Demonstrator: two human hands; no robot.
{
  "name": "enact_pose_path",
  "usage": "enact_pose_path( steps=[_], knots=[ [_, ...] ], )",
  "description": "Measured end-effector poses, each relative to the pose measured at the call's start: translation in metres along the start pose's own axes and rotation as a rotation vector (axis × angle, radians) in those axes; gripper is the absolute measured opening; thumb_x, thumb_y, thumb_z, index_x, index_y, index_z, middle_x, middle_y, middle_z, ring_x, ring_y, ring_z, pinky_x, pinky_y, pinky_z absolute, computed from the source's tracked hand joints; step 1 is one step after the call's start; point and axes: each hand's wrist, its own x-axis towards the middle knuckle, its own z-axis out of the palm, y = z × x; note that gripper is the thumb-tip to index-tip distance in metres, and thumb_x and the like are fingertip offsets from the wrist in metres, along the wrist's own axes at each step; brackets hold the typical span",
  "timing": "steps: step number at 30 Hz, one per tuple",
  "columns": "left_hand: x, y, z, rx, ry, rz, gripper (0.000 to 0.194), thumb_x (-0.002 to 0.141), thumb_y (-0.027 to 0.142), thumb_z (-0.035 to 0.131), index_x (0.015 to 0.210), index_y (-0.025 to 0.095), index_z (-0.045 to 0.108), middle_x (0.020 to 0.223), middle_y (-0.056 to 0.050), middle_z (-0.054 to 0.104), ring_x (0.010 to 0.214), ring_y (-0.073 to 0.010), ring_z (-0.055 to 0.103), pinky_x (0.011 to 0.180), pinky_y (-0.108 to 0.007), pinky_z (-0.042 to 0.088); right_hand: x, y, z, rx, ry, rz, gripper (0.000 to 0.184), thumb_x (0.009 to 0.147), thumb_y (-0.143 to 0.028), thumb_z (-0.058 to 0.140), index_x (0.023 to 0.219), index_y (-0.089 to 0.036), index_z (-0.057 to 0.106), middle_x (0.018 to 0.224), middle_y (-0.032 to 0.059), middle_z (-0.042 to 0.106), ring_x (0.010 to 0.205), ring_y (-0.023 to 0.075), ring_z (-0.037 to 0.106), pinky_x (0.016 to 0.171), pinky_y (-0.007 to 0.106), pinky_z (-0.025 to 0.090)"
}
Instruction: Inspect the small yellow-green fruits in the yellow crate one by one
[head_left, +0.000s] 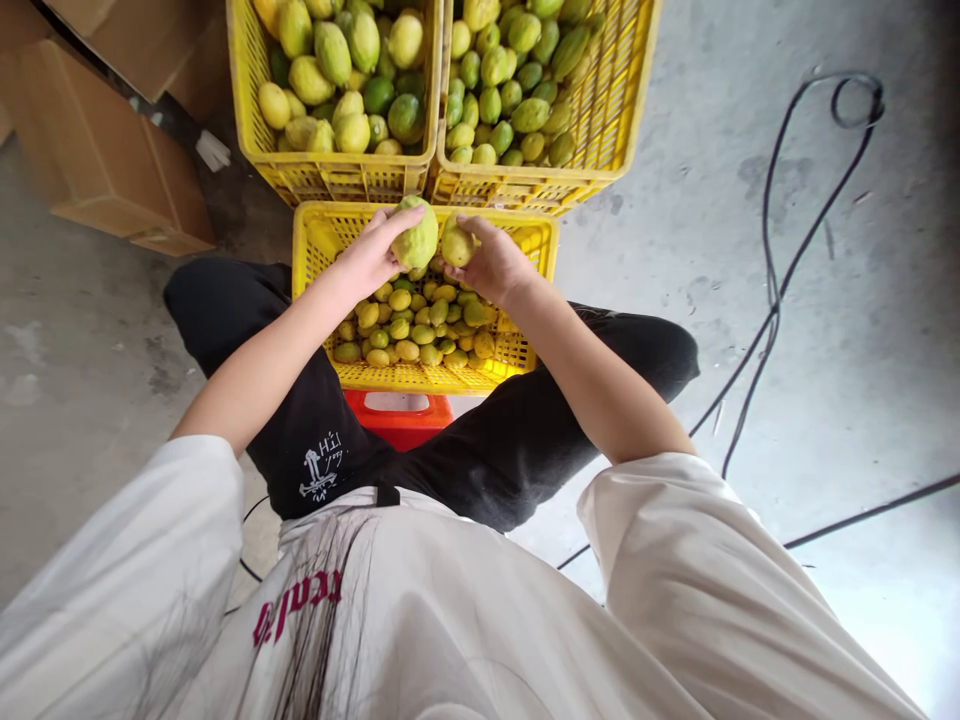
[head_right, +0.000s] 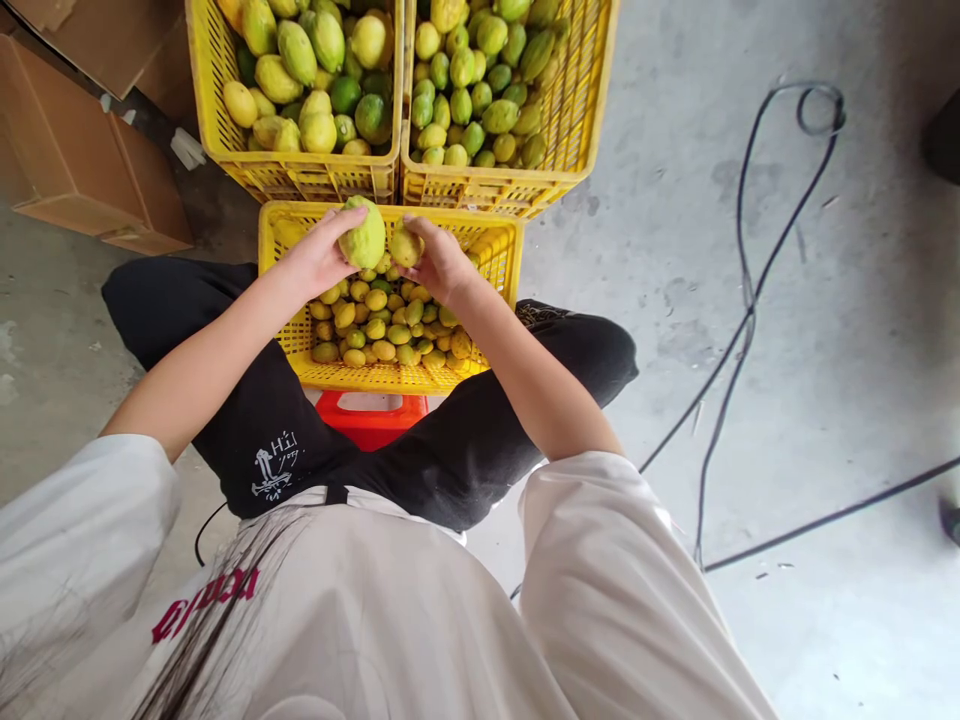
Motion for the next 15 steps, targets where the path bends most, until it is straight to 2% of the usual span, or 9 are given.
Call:
enact_pose_path(
  steps=[5,8,10,13,15],
  knots=[
    [-0.001,-0.003,-0.003,0.051,-0.026,-0.009,0.031,0.106,0.023,0.076,0.133,0.026,0.061,0.122,-0.003,0.076,0.136,-0.0244,0.076,0.115,-0.039,0.061,-0.011,-0.007,0.002,0.004,-0.001,0.010,0.015,0.106,-0.018,0.071,0.095,-0.022,0.062,0.087,-0.0005,0.067,0.071,0.0129,0.066,0.068,0.021,0.059],
    [-0.001,-0.005,-0.004,0.087,-0.059,-0.036,0.027,0.107,0.029,0.076,0.130,0.024,0.063,0.116,-0.005,0.076,0.137,-0.0287,0.075,0.114,-0.045,0.062,-0.016,-0.011,0.002,-0.049,-0.032,-0.016,0.020,0.107,-0.010,0.062,0.090,-0.020,0.061,0.085,0.0004,0.068,0.062,0.0087,0.058,0.057,0.018,0.051],
    [-0.001,-0.004,-0.004,0.102,-0.075,-0.040,0.022,0.108,0.034,0.076,0.124,0.024,0.064,0.109,-0.005,0.076,0.138,-0.0295,0.074,0.115,-0.046,0.062,-0.015,-0.010,0.000,-0.102,-0.044,-0.027,0.019,0.105,-0.009,0.062,0.089,-0.020,0.061,0.082,-0.0002,0.067,0.060,0.0083,0.055,0.054,0.018,0.050],
    [-0.002,0.002,0.000,0.069,-0.052,-0.047,0.016,0.114,0.038,0.063,0.111,0.023,0.063,0.099,-0.005,0.071,0.138,-0.0277,0.073,0.115,-0.043,0.062,-0.005,-0.003,-0.006,-0.177,-0.071,-0.044,0.012,0.101,-0.025,0.075,0.098,-0.022,0.064,0.084,-0.0010,0.066,0.064,0.0119,0.061,0.061,0.023,0.057],
    [-0.002,0.006,0.002,0.016,-0.012,-0.054,0.023,0.118,0.035,0.046,0.109,0.021,0.061,0.100,-0.006,0.069,0.139,-0.0288,0.073,0.113,-0.046,0.064,0.004,0.002,-0.010,-0.201,-0.091,-0.042,0.024,0.100,-0.044,0.078,0.104,-0.024,0.065,0.089,0.0005,0.067,0.074,0.0173,0.069,0.071,0.030,0.063]
  ],
)
